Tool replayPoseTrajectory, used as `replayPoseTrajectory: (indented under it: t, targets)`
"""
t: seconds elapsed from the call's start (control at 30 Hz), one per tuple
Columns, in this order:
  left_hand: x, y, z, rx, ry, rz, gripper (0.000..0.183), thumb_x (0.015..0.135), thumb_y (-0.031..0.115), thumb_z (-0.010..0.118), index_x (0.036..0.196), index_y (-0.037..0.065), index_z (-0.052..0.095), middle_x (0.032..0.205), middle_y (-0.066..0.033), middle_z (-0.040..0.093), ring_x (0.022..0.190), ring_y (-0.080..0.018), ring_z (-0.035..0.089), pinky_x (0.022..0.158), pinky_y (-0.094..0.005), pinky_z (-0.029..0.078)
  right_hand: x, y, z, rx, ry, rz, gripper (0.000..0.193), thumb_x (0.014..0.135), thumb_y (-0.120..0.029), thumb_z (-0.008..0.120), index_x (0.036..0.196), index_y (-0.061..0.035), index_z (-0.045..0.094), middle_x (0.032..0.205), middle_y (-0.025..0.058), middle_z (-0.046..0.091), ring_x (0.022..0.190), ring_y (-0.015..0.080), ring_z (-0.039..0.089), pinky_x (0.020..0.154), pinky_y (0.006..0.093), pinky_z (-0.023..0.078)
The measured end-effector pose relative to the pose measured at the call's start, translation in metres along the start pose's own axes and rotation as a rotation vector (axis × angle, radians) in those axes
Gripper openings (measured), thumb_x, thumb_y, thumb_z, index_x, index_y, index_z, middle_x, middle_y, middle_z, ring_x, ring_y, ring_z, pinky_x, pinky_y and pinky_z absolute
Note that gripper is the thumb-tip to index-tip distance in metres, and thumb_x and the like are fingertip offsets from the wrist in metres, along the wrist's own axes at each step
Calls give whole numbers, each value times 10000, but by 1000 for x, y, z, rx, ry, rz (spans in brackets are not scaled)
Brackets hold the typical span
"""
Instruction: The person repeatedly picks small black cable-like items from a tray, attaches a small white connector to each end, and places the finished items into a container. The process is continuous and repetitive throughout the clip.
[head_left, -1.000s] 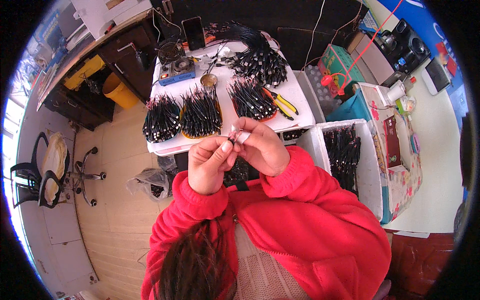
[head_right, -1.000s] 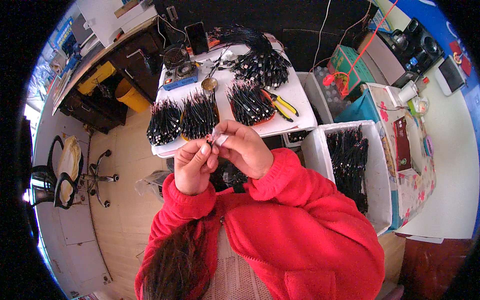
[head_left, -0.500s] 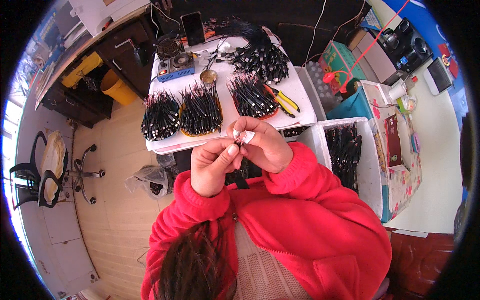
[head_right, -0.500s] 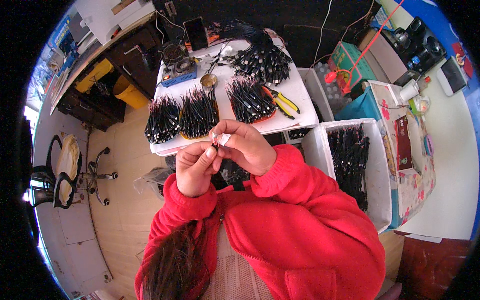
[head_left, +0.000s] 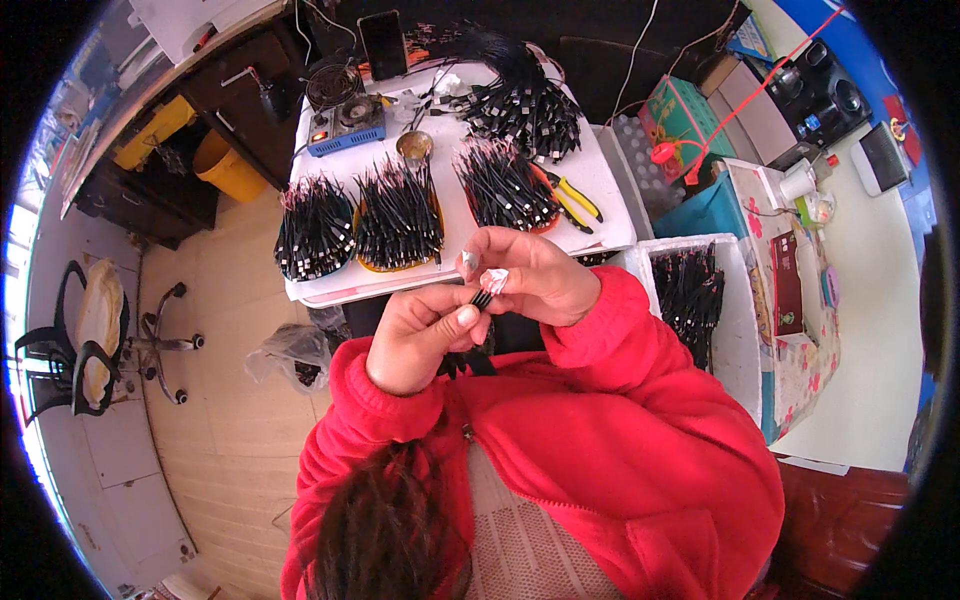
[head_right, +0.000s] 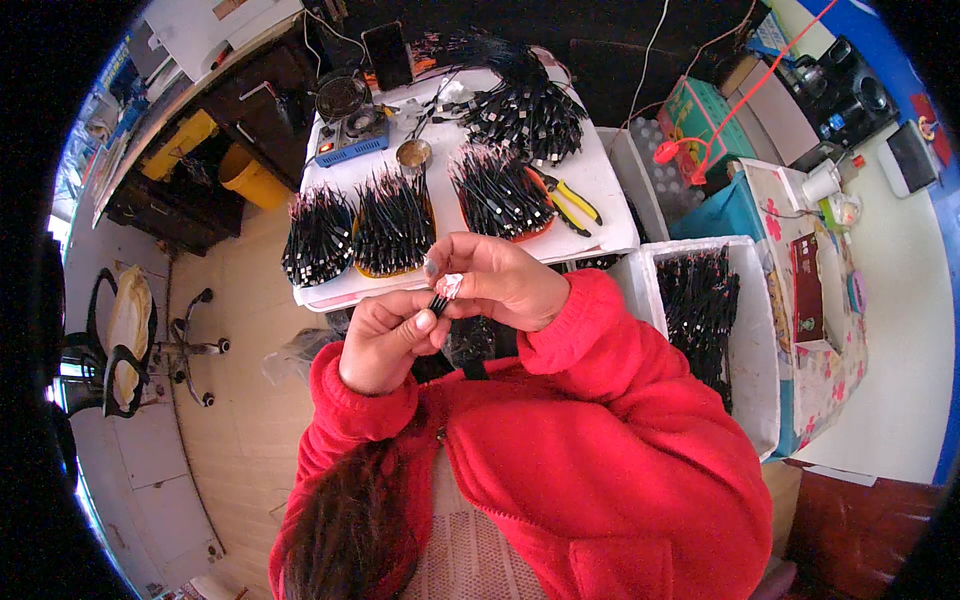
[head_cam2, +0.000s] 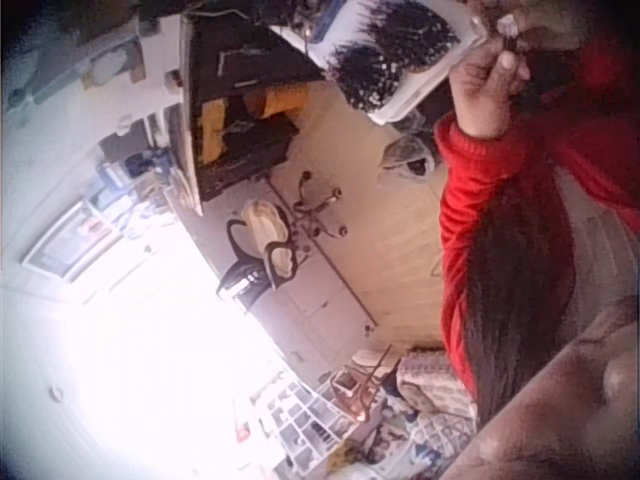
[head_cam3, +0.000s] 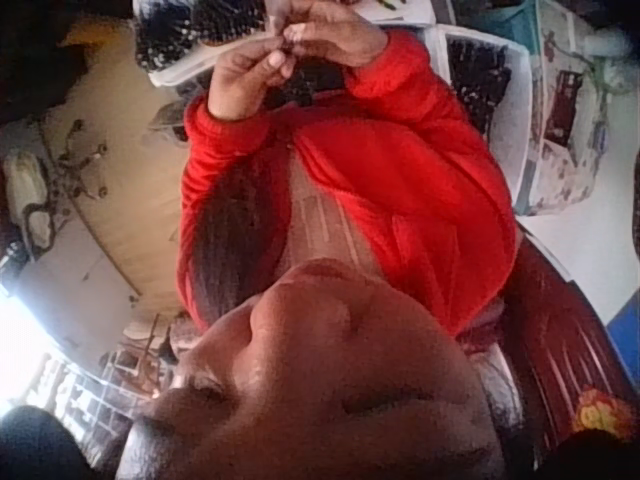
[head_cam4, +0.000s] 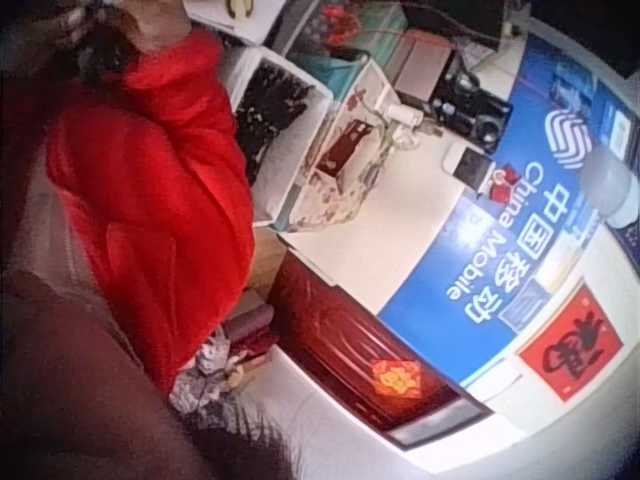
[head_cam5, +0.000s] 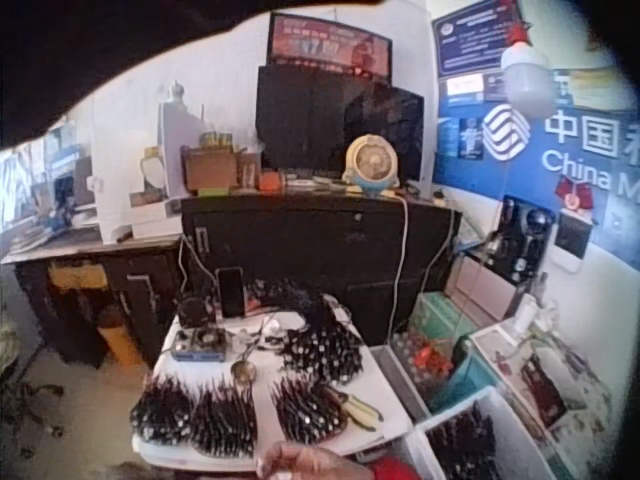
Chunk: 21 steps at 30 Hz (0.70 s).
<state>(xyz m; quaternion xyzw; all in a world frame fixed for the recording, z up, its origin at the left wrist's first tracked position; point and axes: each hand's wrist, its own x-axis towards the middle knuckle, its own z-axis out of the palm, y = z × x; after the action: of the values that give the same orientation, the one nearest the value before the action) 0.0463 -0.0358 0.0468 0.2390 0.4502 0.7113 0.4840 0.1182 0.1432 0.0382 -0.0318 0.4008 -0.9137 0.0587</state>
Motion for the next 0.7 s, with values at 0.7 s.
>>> replayPoseTrajectory:
  t: [0.7]
  targets:
    - [6, -8, -10, -73, 53, -32, 164, 925, 58, 532, 1003, -51, 628, 716, -32, 596, 549, -44, 398, 499, -181, 302, 0, 29, 13, -243, 258, -274, 241, 921, -88, 540, 1137, -48, 440, 1012, 39, 491, 923, 105, 508, 731, 233, 492]
